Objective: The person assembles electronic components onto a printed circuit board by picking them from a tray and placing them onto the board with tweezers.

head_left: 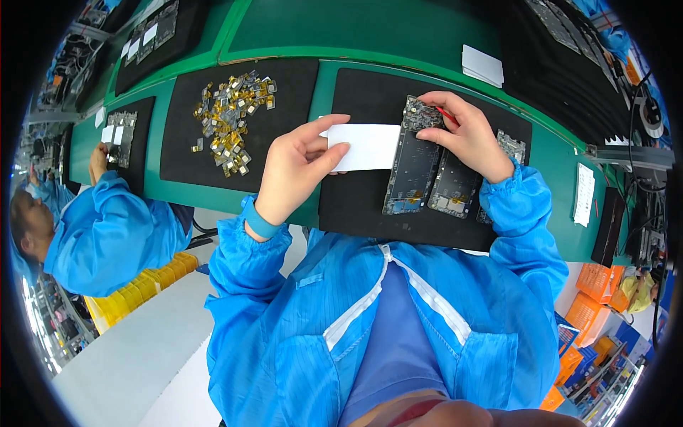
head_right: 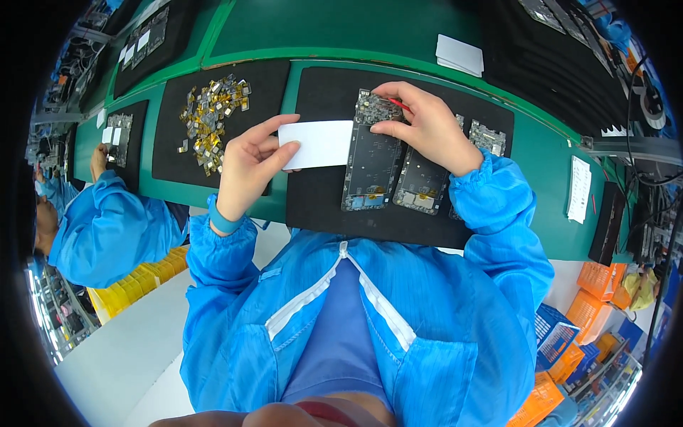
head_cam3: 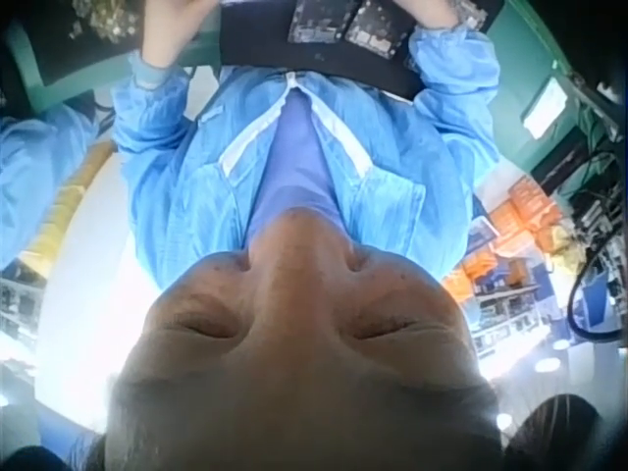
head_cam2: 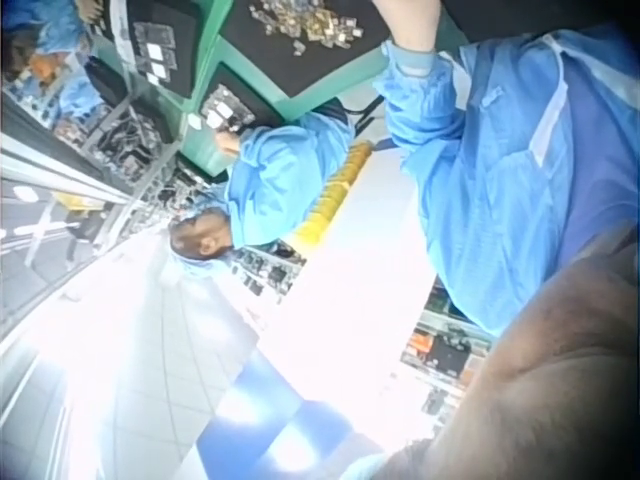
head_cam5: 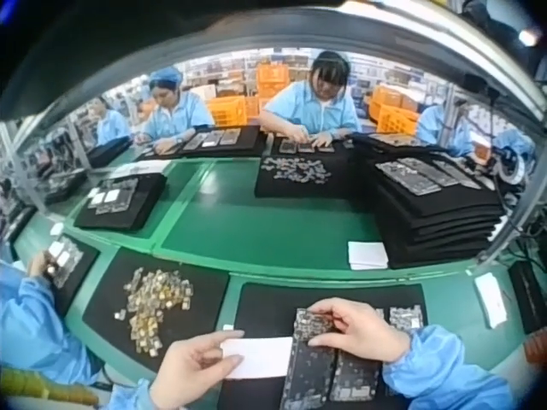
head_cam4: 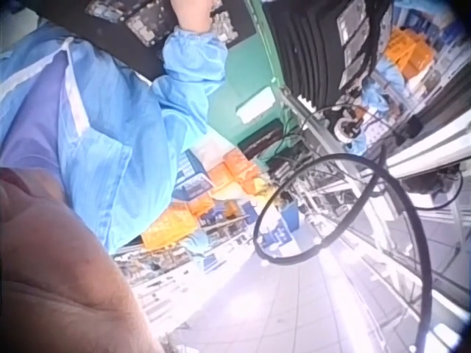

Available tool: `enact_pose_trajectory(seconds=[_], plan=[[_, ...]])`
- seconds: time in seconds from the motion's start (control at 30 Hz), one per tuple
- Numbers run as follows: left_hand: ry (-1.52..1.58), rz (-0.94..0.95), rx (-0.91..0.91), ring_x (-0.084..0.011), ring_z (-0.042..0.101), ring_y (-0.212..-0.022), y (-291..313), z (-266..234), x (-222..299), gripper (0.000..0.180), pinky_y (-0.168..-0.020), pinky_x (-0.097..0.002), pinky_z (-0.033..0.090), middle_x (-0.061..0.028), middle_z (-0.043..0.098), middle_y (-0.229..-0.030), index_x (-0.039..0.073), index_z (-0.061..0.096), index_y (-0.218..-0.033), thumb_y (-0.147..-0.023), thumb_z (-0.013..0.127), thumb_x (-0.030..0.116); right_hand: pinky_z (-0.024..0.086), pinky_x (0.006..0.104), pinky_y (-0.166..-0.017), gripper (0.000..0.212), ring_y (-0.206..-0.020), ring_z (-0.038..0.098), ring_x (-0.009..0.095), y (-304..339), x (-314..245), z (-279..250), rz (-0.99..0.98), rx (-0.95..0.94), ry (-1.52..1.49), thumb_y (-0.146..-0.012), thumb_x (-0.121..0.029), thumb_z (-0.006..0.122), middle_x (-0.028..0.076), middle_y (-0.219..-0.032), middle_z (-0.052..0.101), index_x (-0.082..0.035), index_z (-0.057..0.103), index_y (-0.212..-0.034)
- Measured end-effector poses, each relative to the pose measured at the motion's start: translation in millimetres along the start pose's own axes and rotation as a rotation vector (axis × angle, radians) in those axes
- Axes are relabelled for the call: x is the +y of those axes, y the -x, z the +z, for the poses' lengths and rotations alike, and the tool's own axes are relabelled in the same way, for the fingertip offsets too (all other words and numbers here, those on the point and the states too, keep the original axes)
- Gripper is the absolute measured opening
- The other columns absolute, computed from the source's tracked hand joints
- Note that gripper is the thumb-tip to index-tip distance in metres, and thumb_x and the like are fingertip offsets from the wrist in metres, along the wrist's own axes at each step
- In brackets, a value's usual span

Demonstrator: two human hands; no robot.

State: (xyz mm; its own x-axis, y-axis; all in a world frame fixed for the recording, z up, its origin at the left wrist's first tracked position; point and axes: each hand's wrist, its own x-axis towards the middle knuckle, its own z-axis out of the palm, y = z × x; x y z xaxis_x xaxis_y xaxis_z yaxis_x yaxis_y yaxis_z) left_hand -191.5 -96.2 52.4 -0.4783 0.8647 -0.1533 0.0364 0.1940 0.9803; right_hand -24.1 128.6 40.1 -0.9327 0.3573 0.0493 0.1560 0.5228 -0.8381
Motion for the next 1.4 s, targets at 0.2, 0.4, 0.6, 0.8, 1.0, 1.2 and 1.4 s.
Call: enact_pose_trajectory(seconds=[0.2,0.4,0.6,0.8,1.0,1.2,1.4], plan=[[0.020,0.037,-0.035,-0.0070,0.064,-0.077,-13.5,15.6,-7.4,0.041,-0.068,-0.0204,0.051,-0.0048,0.070,-0.082,0.000,0.056,-0.128,-0.088,0.065,0.002,0.049,0.0292,-0.086,0.048,-0.104,0.059,0.017,-6.7,-8.7,3.1,0.083,-0.048,0.079,-0.078,-0.014,0.078,0.009,-0.117,0.061,-0.002,0.056,-0.120],[-0.584,0.340,0.350,-0.0294,0.054,-0.104,-24.3,11.3,-23.6,0.078,-0.087,-0.0352,0.048,-0.0187,0.048,-0.129,0.003,0.038,-0.142,-0.075,0.078,0.013,0.051,0.0345,-0.086,0.044,-0.101,0.062,0.029,-27.2,17.1,-10.3,-0.146,0.055,0.342,-0.080,-0.021,0.075,0.014,-0.119,0.060,-0.001,0.059,-0.116],[-0.590,0.391,0.309,-0.0306,0.054,-0.115,-22.6,1.4,-1.5,0.044,-0.095,-0.0368,0.045,-0.0164,0.051,-0.128,0.002,0.060,-0.119,-0.080,0.075,0.015,0.055,0.0401,-0.069,0.022,-0.083,0.067,0.035,-52.6,117.3,-75.9,0.059,0.400,1.080,-0.080,-0.015,0.065,0.017,-0.110,0.063,-0.003,0.065,-0.099],[-0.494,0.423,0.217,-0.0314,0.061,-0.102,-24.4,12.5,-0.2,0.025,-0.087,-0.0363,0.049,-0.0141,0.062,-0.113,0.004,0.068,-0.102,-0.079,0.073,0.010,0.054,0.0423,-0.065,0.015,-0.076,0.067,0.032,-48.1,119.7,-82.0,0.025,0.201,1.170,-0.081,-0.021,0.063,0.014,-0.080,0.067,-0.007,0.070,-0.077],[-0.421,0.439,0.165,-0.0250,0.063,-0.102,-31.1,25.2,14.4,0.020,-0.086,-0.0317,0.049,-0.0118,0.066,-0.106,0.003,0.069,-0.100,-0.081,0.072,0.007,0.054,0.0404,-0.064,0.009,-0.075,0.067,0.031,-43.2,111.0,-90.9,-0.051,0.221,1.282,-0.081,-0.010,0.056,0.014,-0.079,0.066,-0.007,0.065,-0.080],[-0.250,0.342,0.042,-0.0190,0.064,-0.099,-44.6,42.7,22.2,0.024,-0.084,-0.0287,0.050,-0.0105,0.067,-0.107,0.002,0.068,-0.106,-0.084,0.071,0.010,0.053,0.0395,-0.064,0.007,-0.076,0.066,0.030,-32.2,93.8,-90.3,-0.129,0.288,1.250,-0.079,-0.009,0.058,0.013,-0.082,0.065,-0.007,0.064,-0.083],[0.643,-0.022,-0.302,-0.0249,0.065,-0.103,-50.5,62.6,30.3,0.047,-0.086,-0.0345,0.054,-0.0181,0.061,-0.119,-0.005,0.046,-0.131,-0.099,0.054,0.027,0.054,0.0352,-0.067,0.032,-0.081,0.066,0.031,13.8,-30.3,-31.7,-0.532,0.283,0.976,-0.079,-0.007,0.064,0.010,-0.111,0.066,-0.005,0.063,-0.111]])
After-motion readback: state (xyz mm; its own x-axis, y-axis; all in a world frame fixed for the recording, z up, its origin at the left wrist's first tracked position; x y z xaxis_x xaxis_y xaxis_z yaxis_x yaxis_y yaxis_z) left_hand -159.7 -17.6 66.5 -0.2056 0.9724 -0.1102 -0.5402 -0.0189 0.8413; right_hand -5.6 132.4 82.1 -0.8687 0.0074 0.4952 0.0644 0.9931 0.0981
